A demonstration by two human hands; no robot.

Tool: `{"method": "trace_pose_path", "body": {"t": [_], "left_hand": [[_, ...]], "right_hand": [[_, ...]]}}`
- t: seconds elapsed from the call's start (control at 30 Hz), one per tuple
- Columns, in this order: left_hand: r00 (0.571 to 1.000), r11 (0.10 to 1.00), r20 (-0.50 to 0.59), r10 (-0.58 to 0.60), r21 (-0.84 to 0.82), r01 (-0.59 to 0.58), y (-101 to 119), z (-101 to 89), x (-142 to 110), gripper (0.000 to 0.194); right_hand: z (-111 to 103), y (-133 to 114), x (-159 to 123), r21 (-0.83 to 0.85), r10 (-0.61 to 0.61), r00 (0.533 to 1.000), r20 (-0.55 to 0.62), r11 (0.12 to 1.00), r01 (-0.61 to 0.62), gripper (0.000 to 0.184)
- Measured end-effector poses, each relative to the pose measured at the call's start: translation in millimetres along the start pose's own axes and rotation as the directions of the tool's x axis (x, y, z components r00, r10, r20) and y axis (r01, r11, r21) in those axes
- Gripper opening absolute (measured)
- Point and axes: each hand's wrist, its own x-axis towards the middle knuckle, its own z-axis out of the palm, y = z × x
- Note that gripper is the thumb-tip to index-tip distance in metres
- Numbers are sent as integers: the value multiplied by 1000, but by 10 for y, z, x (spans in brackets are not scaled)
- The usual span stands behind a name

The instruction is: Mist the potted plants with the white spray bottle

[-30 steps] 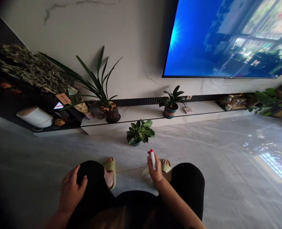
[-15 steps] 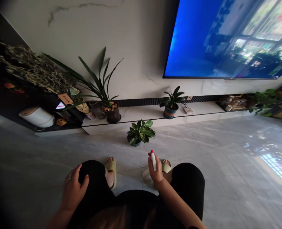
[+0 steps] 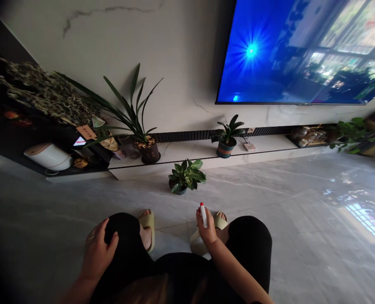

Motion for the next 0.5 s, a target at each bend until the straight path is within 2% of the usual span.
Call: {"method": "trace_pose_path", "body": {"t": [0.17,0.3,0.37,0.43,0.5], "left_hand": [[999,999,2,36,20,-36,0,-10,12,57],[1000,1000,6,21,12,-21,2,-2,12,57],[1000,1000,8,12,1,-12,1,6,12,57],[1000,1000,7,15,-3,-15,2,10,14,57],[1000,1000,8,21,-2,-21,8,8,17,57]], "right_hand": [[-30,13,3,22,64,998,15,998,-64,37],[10,184,-84,100,209,976,65,972,-215,51],[39,249,-123,122,245,966,85,960,-254,56],[56,262,-131,135,239,966,102,958,-252,57],[53,221,-109,122,180,980,89,974,-190,53]]}}
